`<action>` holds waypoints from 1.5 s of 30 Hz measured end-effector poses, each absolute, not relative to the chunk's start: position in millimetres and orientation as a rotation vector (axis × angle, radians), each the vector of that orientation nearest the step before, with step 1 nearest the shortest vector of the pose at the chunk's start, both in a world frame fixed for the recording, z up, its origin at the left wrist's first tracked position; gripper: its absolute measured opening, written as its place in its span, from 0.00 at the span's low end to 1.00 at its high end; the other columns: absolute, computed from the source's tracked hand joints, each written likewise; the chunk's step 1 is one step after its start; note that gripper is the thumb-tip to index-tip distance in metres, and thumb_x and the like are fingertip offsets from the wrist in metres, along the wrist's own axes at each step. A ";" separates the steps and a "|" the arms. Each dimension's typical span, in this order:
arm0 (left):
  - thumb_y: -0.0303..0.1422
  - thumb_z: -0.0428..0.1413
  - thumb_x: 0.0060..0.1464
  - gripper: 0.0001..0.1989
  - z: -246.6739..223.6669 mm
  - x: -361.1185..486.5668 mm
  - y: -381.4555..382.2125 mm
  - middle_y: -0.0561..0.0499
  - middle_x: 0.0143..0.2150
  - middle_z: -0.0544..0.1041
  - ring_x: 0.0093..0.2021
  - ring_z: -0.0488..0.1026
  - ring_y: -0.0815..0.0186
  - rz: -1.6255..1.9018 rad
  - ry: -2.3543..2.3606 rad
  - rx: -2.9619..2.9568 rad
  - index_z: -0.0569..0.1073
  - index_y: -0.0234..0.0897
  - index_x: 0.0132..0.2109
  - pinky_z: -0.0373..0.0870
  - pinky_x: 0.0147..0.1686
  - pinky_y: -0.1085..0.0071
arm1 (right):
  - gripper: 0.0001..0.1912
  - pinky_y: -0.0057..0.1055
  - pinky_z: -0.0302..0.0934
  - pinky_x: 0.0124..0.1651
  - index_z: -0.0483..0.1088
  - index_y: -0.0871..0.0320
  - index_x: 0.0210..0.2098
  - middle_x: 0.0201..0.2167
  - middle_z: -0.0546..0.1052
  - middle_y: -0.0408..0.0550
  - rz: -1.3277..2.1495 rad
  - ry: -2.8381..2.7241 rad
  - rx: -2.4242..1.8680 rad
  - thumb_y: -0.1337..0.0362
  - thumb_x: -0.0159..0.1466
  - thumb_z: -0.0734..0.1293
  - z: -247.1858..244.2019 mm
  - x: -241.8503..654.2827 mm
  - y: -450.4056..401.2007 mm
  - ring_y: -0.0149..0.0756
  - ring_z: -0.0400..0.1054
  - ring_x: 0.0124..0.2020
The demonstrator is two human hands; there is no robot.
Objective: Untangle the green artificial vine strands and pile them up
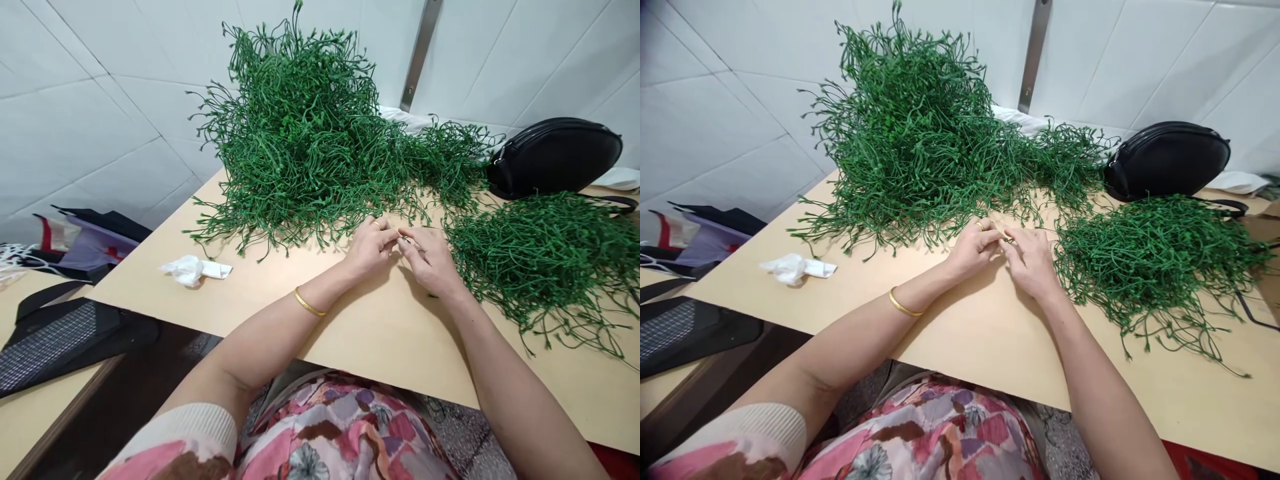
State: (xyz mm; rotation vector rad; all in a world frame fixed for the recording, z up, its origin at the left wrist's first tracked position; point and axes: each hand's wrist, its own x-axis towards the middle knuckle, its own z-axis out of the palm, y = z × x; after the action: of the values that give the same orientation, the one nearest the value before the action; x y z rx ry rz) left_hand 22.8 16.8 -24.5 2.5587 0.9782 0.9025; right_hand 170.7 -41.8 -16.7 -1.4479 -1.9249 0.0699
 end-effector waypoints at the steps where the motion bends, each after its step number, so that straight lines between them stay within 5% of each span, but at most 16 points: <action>1: 0.30 0.46 0.58 0.14 -24.6 22.8 17.0 0.47 0.33 0.70 0.36 0.61 0.64 0.906 0.976 2.563 0.74 0.36 0.31 0.59 0.41 0.66 | 0.16 0.40 0.56 0.50 0.71 0.58 0.47 0.45 0.77 0.51 0.116 -1.949 -1.484 0.59 0.64 0.59 -19.2 172.2 -40.8 0.42 0.64 0.44; 9: 0.32 0.44 0.60 0.14 -23.7 21.3 17.3 0.46 0.33 0.70 0.36 0.61 0.63 0.874 1.021 2.648 0.72 0.35 0.33 0.59 0.40 0.65 | 0.14 0.33 0.50 0.37 0.66 0.57 0.28 0.26 0.73 0.50 0.152 -2.018 -1.755 0.63 0.64 0.53 -12.7 168.7 -40.3 0.39 0.60 0.33; 13: 0.27 0.45 0.56 0.11 -24.7 22.2 17.0 0.45 0.36 0.71 0.38 0.61 0.61 0.723 0.974 2.793 0.71 0.36 0.32 0.59 0.40 0.64 | 0.13 0.33 0.46 0.35 0.64 0.58 0.25 0.24 0.71 0.51 -0.021 -2.128 -1.910 0.64 0.63 0.54 -6.3 161.9 -45.9 0.38 0.60 0.30; 21: 0.25 0.47 0.51 0.08 -33.2 13.9 38.9 0.47 0.32 0.72 0.37 0.65 0.63 0.817 1.306 2.434 0.70 0.36 0.29 0.62 0.38 0.67 | 0.13 0.29 0.50 0.32 0.64 0.57 0.23 0.21 0.68 0.44 0.303 -2.018 -1.582 0.63 0.62 0.55 34.6 153.3 -77.1 0.32 0.60 0.26; 26: 0.25 0.48 0.50 0.08 -36.8 14.2 34.8 0.49 0.31 0.71 0.34 0.66 0.66 0.916 1.174 2.337 0.70 0.36 0.27 0.62 0.36 0.69 | 0.10 0.38 0.51 0.37 0.70 0.58 0.33 0.29 0.72 0.52 -0.431 -1.685 -2.025 0.60 0.59 0.60 56.0 201.2 -78.9 0.43 0.63 0.34; 32: 0.38 0.47 0.58 0.16 -29.0 17.3 33.6 0.51 0.27 0.70 0.32 0.68 0.68 1.084 0.982 1.913 0.69 0.34 0.27 0.65 0.38 0.69 | 0.25 0.53 0.50 0.41 0.66 0.63 0.50 0.49 0.66 0.72 -0.843 -1.617 -2.202 0.52 0.60 0.62 67.5 243.2 -94.4 0.65 0.56 0.50; 38: 0.52 0.40 0.59 0.29 -14.5 17.0 27.5 0.43 0.38 0.76 0.34 0.75 0.68 1.028 0.833 1.284 0.73 0.31 0.40 0.71 0.40 0.67 | 0.18 0.48 0.59 0.44 0.70 0.58 0.47 0.44 0.72 0.59 -0.194 -1.830 -1.911 0.57 0.61 0.60 43.0 204.2 -74.3 0.51 0.64 0.46; 41: 0.52 0.39 0.59 0.30 -12.3 17.7 18.0 0.42 0.40 0.76 0.35 0.74 0.67 1.008 0.805 1.442 0.74 0.30 0.42 0.70 0.41 0.67 | 0.21 0.39 0.64 0.39 0.68 0.59 0.50 0.45 0.71 0.57 0.230 -1.826 -1.704 0.58 0.60 0.60 20.1 184.2 -54.3 0.42 0.68 0.40; 45: 0.45 0.40 0.61 0.23 -14.3 21.3 2.4 0.46 0.40 0.75 0.38 0.71 0.67 0.931 0.702 2.010 0.74 0.34 0.42 0.69 0.41 0.69 | 0.19 0.35 0.63 0.38 0.69 0.59 0.48 0.46 0.72 0.55 0.351 -1.794 -1.634 0.63 0.57 0.60 -1.6 172.2 -42.6 0.38 0.68 0.39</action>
State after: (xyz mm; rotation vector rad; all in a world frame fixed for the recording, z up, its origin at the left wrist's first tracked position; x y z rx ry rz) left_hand 21.3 2.4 -14.3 2.0102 0.7016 0.9311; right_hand 172.2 -42.6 -1.6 -1.6337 -1.7940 0.3505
